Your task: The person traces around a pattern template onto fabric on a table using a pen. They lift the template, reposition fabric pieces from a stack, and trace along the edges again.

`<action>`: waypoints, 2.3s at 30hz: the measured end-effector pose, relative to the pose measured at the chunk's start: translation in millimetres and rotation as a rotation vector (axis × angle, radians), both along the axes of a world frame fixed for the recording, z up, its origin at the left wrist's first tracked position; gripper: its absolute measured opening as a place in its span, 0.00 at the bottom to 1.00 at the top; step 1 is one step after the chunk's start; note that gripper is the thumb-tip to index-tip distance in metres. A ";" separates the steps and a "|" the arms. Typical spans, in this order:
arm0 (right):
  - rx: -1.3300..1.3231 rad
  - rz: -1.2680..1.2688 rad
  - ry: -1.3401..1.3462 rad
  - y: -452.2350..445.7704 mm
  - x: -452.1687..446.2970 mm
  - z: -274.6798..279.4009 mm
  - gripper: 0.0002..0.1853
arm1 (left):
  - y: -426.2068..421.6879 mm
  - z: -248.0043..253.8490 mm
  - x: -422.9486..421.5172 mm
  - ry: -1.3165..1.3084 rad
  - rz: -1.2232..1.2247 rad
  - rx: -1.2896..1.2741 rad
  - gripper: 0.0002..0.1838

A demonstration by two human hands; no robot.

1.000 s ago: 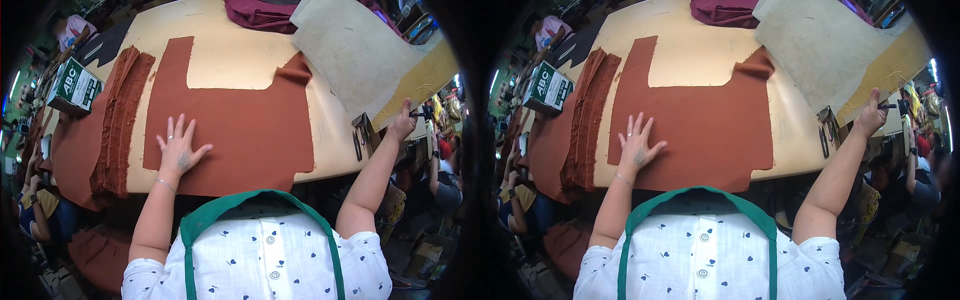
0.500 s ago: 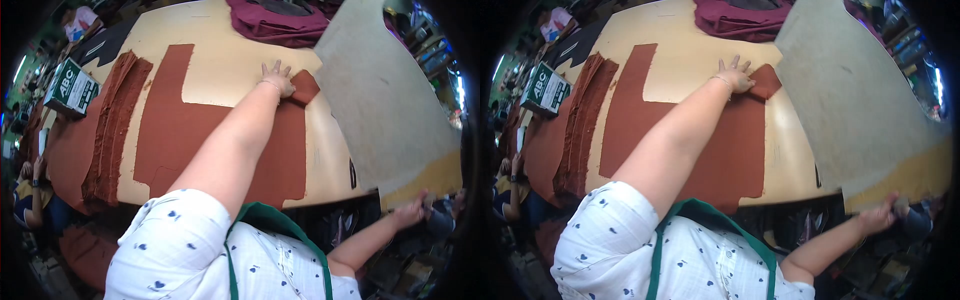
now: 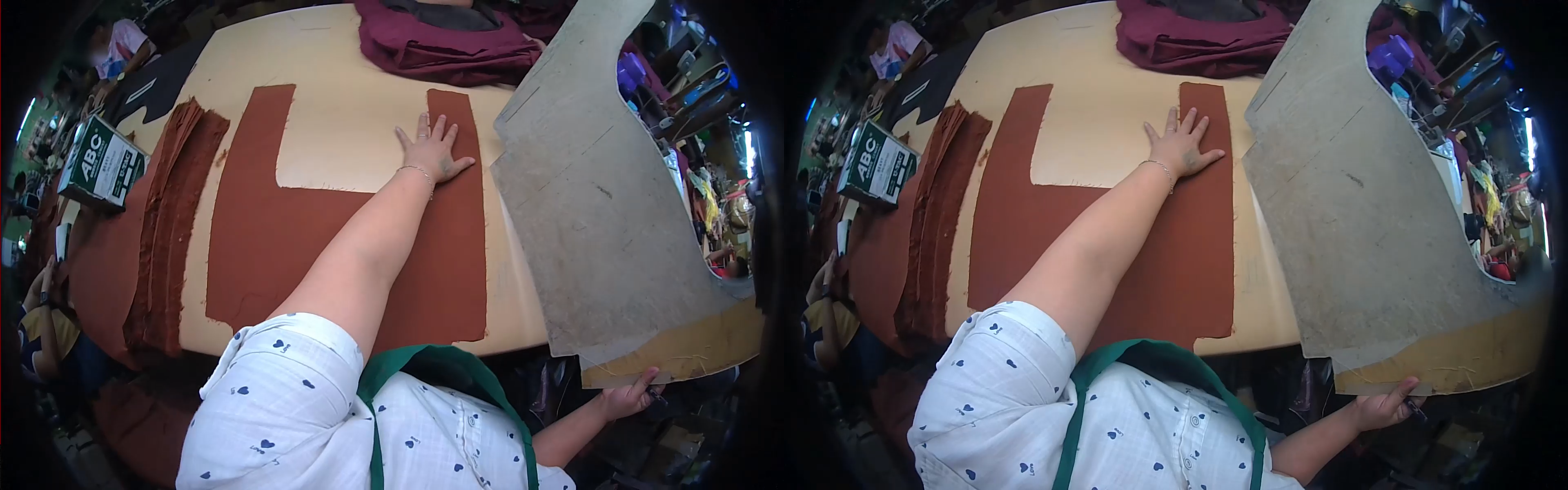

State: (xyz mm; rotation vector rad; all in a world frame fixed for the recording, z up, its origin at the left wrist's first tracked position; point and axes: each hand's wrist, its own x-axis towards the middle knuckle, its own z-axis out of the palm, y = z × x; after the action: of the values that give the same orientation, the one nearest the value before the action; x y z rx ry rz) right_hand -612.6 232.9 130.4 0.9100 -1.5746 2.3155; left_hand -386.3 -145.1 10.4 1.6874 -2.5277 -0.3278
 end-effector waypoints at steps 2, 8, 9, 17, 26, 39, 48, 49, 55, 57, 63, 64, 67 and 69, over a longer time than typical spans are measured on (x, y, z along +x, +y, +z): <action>0.018 -0.018 0.030 -0.3 0.2 1.3 0.19 | -6.6 5.1 -2.7 -0.021 -0.013 0.011 0.40; 0.009 -0.003 0.003 25.6 -12.4 5.3 0.19 | 60.0 15.3 14.2 0.170 -0.126 -0.311 0.36; 0.006 0.011 0.014 34.0 -18.3 7.9 0.19 | 93.8 31.2 34.7 0.136 -0.133 -0.219 0.36; -0.025 -0.068 -0.061 56.3 -42.2 16.2 0.22 | 185.3 16.5 112.5 -0.048 -0.017 0.072 0.41; -0.047 0.143 -0.437 56.3 -53.8 16.5 0.29 | 186.4 13.3 130.9 0.148 0.012 -0.043 0.38; -0.067 0.363 -0.742 50.4 -7.3 -33.0 0.27 | 269.0 26.3 330.0 0.361 0.140 0.358 0.08; -0.037 1.013 -0.735 23.4 0.9 -61.2 0.25 | 303.6 52.0 395.5 0.233 0.209 0.095 0.11; -0.004 0.999 -0.707 18.9 8.5 -58.9 0.25 | 285.9 46.6 383.3 0.393 0.170 -0.121 0.13; 0.003 0.642 -0.708 29.5 3.8 -56.0 0.25 | 204.6 2.2 329.5 0.473 0.244 -0.252 0.10; -0.032 0.576 -0.677 37.9 12.1 -49.7 0.25 | 199.1 -3.4 325.9 0.447 0.225 -0.179 0.08; -0.106 0.633 -0.678 50.0 37.1 -37.5 0.25 | 207.8 -2.7 329.4 0.634 0.083 -0.249 0.04; -0.102 0.630 -0.669 50.7 37.2 -35.5 0.24 | 217.4 10.3 336.4 0.753 0.128 -0.118 0.05; -0.081 0.631 -0.648 53.3 30.0 -37.0 0.24 | 263.5 53.7 378.9 0.961 0.133 0.230 0.06; -0.066 0.643 -0.645 51.9 25.3 -38.8 0.24 | 306.5 79.6 412.3 0.751 0.280 0.540 0.06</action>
State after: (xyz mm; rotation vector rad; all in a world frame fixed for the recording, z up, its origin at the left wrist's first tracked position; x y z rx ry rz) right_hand -587.3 284.8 91.5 0.7720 -1.5392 3.3572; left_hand 26.0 161.4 90.0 1.5928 -1.7108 -1.3998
